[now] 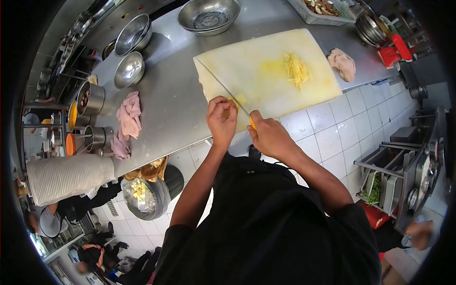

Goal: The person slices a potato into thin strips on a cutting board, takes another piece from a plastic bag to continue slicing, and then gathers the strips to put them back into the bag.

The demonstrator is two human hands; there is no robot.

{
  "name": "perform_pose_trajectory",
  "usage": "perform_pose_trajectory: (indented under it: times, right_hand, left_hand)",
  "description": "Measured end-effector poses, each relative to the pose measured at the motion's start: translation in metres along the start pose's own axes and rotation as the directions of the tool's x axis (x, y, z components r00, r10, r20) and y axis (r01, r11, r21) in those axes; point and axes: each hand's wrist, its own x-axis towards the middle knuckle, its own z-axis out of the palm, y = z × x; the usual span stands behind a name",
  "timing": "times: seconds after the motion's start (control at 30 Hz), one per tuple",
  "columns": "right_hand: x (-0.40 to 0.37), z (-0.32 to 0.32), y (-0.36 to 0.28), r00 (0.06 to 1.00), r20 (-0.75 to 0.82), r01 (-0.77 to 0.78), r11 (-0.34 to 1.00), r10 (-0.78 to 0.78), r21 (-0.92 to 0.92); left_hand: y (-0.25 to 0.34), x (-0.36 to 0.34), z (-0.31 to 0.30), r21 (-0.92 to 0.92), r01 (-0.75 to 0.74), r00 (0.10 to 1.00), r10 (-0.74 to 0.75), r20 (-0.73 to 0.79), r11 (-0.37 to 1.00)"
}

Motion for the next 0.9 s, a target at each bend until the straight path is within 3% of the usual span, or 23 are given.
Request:
perform_pose_trajectory:
  times: [0.37,0.47,0.57,0.9]
  right_hand:
    - [0.01,0.001,-0.006,0.998,0.043,-0.04,0.999,0.041,-0.022]
    - [0.014,-0.006,-0.014,0.988,0.117,-0.096,0.995,0.098,-0.024]
    - [0.028,0.013,0.005,0.997,0.052,-0.058,0.998,0.059,-0.019]
    - [0.01,0.0,-0.004,0.996,0.062,-0.068,0.998,0.069,-0.018]
  left_hand:
    - [-0.009,0.0,0.002,0.023,-0.04,0.999,0.04,-0.013,0.999]
    - [-0.007,0.0,0.002,0.001,0.02,1.0,-0.02,-0.005,1.0]
    - [-0.007,0.002,-0.002,0.085,-0.068,0.997,0.065,0.027,0.994]
    - [-0.006,-0.002,-0.001,-0.032,0.006,1.0,-0.006,0.006,0.999]
